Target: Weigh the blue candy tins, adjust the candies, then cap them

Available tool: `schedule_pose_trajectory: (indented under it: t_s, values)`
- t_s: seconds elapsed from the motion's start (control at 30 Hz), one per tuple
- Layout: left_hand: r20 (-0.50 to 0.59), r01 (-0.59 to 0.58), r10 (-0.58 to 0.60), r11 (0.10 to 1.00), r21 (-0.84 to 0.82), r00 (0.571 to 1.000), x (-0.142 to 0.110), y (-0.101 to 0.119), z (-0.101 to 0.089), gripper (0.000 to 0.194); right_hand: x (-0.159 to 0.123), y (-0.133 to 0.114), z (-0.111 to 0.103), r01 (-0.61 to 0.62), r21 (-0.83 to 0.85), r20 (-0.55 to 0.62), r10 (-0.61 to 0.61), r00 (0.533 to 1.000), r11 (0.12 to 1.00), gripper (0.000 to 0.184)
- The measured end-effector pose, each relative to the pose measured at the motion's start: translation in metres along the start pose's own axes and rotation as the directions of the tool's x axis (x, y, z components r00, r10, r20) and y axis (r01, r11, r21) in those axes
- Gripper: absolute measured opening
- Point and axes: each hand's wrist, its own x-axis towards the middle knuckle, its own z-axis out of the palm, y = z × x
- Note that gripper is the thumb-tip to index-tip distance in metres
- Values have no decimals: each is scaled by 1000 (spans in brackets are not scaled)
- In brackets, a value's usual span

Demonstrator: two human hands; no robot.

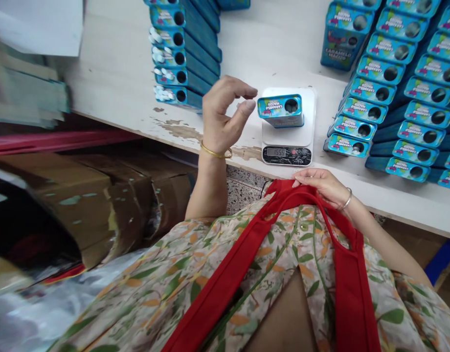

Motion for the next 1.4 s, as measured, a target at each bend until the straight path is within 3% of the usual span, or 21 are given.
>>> schedule_pose_trajectory:
  t_s: [0.13, 0.27, 0.4, 0.53, 0.73, 1.03, 1.23, 1.4]
  values:
    - [39, -18, 20, 999, -44, 999, -1, 2, 1, 61, 5, 3, -5, 19, 54, -3, -18, 1000, 998, 31]
    - [131, -28, 38, 997, -78, 991, -3, 1, 23, 76, 15, 1, -3, 54, 233, -47, -44, 998, 971, 31]
    - [73, -75, 81, 994, -78, 994, -4, 4, 44, 54, 24, -10, 8, 152, 288, -66, -139, 988, 946, 26]
    - [88, -244, 240, 968, 49, 967, -10, 10, 33, 32, 28, -24, 20, 213, 332, -29, -216, 976, 919, 24]
    - [91, -257, 242, 938, 233, 966, -22, 2, 22, 26, 34, -36, 33, 237, 422, -73, -228, 971, 875, 25]
    - [58, -243, 236, 938, 248, 970, -29, 4, 13, 23, 22, -43, 47, 362, 294, -81, -354, 932, 885, 16]
    - [89, -282, 269, 935, 213, 959, -31, 11, 9, 21, 28, -45, 47, 321, 277, -125, -298, 946, 906, 18]
    - [67, -280, 272, 941, 188, 960, -33, 0, 14, 23, 29, -41, 44, 309, 340, -65, -306, 950, 888, 6]
